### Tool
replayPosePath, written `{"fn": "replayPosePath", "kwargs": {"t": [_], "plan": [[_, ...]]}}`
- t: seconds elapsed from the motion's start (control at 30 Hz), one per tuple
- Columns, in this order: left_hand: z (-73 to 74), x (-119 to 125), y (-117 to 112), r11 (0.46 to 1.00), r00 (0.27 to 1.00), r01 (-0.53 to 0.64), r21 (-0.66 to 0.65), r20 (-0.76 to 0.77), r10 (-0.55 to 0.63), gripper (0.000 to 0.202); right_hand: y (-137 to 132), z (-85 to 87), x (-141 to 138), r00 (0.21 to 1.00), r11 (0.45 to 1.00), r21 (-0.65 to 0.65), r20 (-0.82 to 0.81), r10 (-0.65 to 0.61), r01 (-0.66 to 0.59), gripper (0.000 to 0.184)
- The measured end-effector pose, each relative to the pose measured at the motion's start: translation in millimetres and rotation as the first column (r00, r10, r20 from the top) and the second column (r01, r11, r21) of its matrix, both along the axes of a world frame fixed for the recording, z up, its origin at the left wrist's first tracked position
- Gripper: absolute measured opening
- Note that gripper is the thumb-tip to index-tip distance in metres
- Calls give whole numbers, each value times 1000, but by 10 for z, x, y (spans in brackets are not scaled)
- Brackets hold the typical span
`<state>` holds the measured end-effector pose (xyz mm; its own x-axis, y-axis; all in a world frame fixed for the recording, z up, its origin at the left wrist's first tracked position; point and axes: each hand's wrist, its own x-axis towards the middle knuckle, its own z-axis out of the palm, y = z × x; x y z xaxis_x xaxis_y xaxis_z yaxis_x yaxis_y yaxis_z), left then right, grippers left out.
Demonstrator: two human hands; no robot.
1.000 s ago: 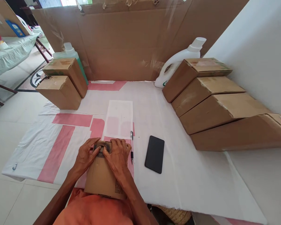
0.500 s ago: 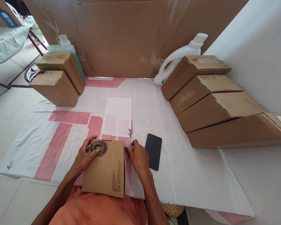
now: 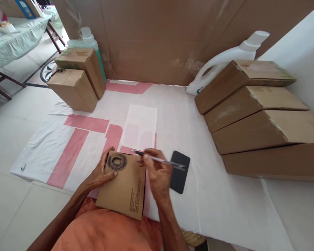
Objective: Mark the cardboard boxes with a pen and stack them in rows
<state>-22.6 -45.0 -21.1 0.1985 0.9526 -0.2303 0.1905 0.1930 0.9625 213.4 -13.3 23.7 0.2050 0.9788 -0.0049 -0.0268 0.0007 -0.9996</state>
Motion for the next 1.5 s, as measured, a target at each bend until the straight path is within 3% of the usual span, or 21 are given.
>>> {"fn": "replayPosePath", "kwargs": {"t": [0.1, 0.2, 0.33, 0.57, 0.83, 0.9, 1.0, 1.1, 1.17, 1.23, 1.3, 1.37, 1.43, 1.5], "plan": [[-27, -2, 2, 1000, 1000, 8, -3, 1, -8, 103, -86, -53, -337, 975, 973, -71, -49, 217, -220, 21], [-45, -3, 3, 1000, 1000, 3, 3, 6, -3, 104, -151, -180, -499, 970, 962, -123, -36, 242, -244, 23], [-39, -1, 5, 1000, 1000, -10, -6, 10, 10, 103, -157, -244, -500, 956, 943, -169, 13, 293, -287, 26], [-3, 7, -1, 1000, 1000, -12, -7, -2, 12, 102, -159, -120, -353, 897, 911, -164, 175, 405, -379, 25], [-15, 0, -3, 1000, 1000, -6, -11, -10, 6, 103, 37, -64, -47, 924, 967, -170, 304, 234, -189, 30], [-30, -2, -3, 1000, 1000, -11, -7, -2, 11, 103, 140, -59, -109, 925, 965, -156, 287, 248, -211, 29], [-65, -4, -3, 1000, 1000, -25, 6, 15, 25, 103, 271, -39, -296, 903, 931, -129, 229, 364, -343, 29], [-100, -3, -6, 1000, 999, -29, 12, 25, 29, 103, 400, 9, -381, 905, 909, -80, 92, 414, -408, 29], [-109, 0, -11, 1000, 999, -31, 3, 31, 31, 102, 527, 42, -268, 952, 951, -56, 21, 306, -304, 30], [-99, 4, -13, 999, 999, -37, -9, 35, 37, 102, 690, 48, -22, 976, 987, -85, 158, 151, -138, 31], [-74, 6, -14, 999, 998, -40, -23, 37, 41, 103, 843, 10, 272, 857, 984, -175, 502, 117, -32, 28], [-46, 5, -15, 999, 999, -37, -30, 30, 38, 102, 930, -77, 508, 636, 957, -289, 741, 214, 14, 21], [-28, 5, -18, 999, 999, -31, -31, 14, 31, 101, 930, -197, 616, 507, 924, -383, 799, 324, 13, 14], [-28, 12, -21, 999, 999, -32, -23, 1, 32, 101, 867, -317, 601, 448, 898, -440, 804, 390, 6, 9]]}}
